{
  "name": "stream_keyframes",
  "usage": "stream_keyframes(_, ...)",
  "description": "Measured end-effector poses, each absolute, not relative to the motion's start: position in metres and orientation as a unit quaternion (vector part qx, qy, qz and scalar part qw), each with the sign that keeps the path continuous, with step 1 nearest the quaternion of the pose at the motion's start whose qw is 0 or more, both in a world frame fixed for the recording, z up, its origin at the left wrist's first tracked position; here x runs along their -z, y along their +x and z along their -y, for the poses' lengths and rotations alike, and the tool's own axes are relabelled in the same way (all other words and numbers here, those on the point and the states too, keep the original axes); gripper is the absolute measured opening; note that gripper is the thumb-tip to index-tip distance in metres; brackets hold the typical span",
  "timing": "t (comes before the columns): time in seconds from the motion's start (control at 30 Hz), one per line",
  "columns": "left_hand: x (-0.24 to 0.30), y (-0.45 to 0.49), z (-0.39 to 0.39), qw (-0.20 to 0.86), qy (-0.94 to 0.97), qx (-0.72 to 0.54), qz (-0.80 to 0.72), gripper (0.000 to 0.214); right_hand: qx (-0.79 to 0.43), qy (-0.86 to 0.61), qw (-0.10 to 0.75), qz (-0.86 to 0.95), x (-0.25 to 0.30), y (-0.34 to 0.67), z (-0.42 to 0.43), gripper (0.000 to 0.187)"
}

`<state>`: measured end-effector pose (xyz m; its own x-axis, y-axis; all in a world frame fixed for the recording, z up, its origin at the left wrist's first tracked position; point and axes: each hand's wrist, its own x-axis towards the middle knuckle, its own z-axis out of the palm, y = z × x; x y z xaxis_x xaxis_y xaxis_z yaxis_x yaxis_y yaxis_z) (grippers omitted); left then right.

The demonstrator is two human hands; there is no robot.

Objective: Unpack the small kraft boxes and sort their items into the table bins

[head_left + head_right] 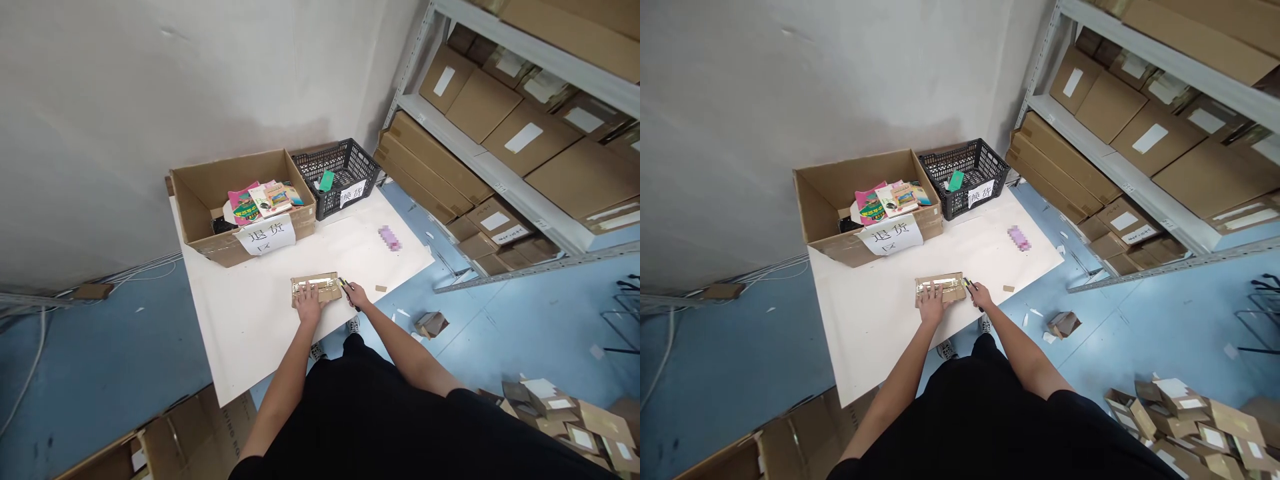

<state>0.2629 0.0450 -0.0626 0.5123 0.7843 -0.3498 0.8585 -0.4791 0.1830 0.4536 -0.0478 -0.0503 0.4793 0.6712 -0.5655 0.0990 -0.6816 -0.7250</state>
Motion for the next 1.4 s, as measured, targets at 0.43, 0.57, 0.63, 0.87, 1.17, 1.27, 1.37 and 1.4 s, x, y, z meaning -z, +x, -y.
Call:
stream_keyframes(0.43,0.063,0.262,-0.044,0.173,0.855,0.095,-0.480,0.080,-0.458,-0.799,0.284,0.268,0.037,0.454,0.054,0.032)
stream_keyframes(0.57,0.064,0.261,-0.044,0.161,0.856,0.095,-0.482,0.081,-0.463,-0.802,0.259,0.274,0.039,0.450,0.063,0.030)
stream_keyframes(0.63,0.063,0.261,-0.045,0.163,0.857,0.094,-0.480,0.081,-0.458,-0.808,0.246,0.278,0.038,0.450,0.065,0.028)
stream_keyframes(0.87,0.056,0.262,-0.044,0.166,0.855,0.099,-0.481,0.078,-0.459,-0.808,0.196,0.312,0.029,0.461,0.078,0.025)
stream_keyframes(1.17,0.038,0.242,-0.108,0.190,0.876,0.080,-0.436,0.069,-0.415,-0.842,0.287,0.191,0.057,0.418,0.076,0.038)
stream_keyframes(1.27,0.037,0.233,-0.113,0.202,0.866,0.103,-0.446,0.069,-0.390,-0.864,0.238,0.211,0.058,0.402,0.055,0.044)
stream_keyframes(1.37,0.040,0.222,-0.091,0.184,0.838,0.089,-0.506,0.070,-0.336,-0.890,0.176,0.252,0.053,0.404,0.022,0.042)
stream_keyframes(1.4,0.042,0.217,-0.078,0.179,0.824,0.087,-0.530,0.071,-0.322,-0.893,0.163,0.268,0.050,0.409,0.008,0.043)
